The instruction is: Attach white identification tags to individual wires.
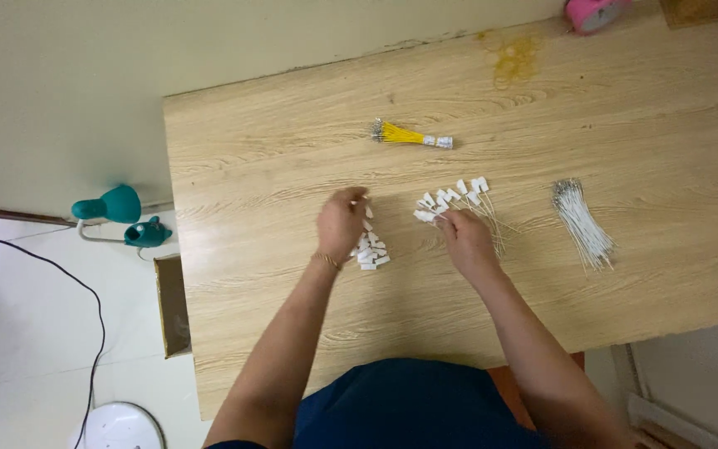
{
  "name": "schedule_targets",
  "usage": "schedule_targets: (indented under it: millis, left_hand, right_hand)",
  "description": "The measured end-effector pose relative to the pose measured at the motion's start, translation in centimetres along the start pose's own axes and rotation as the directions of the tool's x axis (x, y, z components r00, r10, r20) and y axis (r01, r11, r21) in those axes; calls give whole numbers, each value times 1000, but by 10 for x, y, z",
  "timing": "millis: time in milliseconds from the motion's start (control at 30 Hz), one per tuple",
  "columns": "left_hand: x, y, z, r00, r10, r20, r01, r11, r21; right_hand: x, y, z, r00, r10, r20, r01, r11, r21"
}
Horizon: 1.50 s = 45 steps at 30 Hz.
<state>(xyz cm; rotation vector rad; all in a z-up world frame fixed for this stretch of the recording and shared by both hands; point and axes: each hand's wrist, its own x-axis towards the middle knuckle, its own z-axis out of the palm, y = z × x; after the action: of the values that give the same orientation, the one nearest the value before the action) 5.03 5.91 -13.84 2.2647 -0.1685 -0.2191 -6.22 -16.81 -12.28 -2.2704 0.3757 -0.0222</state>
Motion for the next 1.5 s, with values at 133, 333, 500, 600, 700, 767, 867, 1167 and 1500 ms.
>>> schedule_targets:
  millis: [133,333,500,600,700,767,867,1167,1500]
  left_hand:
    - [27,-14,-8,996,52,-67,-30,954,297]
    - [39,-11,3,999,-10,36,-12,827,563]
    - [40,-6,5,985,-150,89,88,869,488]
    - [34,-1,-3,995,-88,49,63,924,376]
    - [21,34,-24,997,-78,30,78,997,-19]
    - [15,51,-26,992,-91,92,114,952,-283]
    - [0,77,-33,970,-58,235,198,745,-637]
    - [-41,114,-44,879,207,429,295,470,-832]
    - [-45,110,-44,813,263,520,466,241,-851]
  right_hand:
    - [13,37,5,983,-153,-101,142,984,-112]
    - [15,6,-22,965,-193,-175,191,981,-31]
    - [9,-63,-54,970,242,-22,-231,947,225]
    - [10,-49,-46,981,194,-21,-177,928,328]
    - [7,-46,-42,994,105,-28,-81,890,449]
    - [1,-68,-50,996,87,-29,-64,883,465]
    - [-6,-93,-61,998,46,-36,-24,889,458]
    - [-26,-115,-84,994,12,-109,30,927,375]
    - [-44,-134,-104,965,-186,-187,226,948,225]
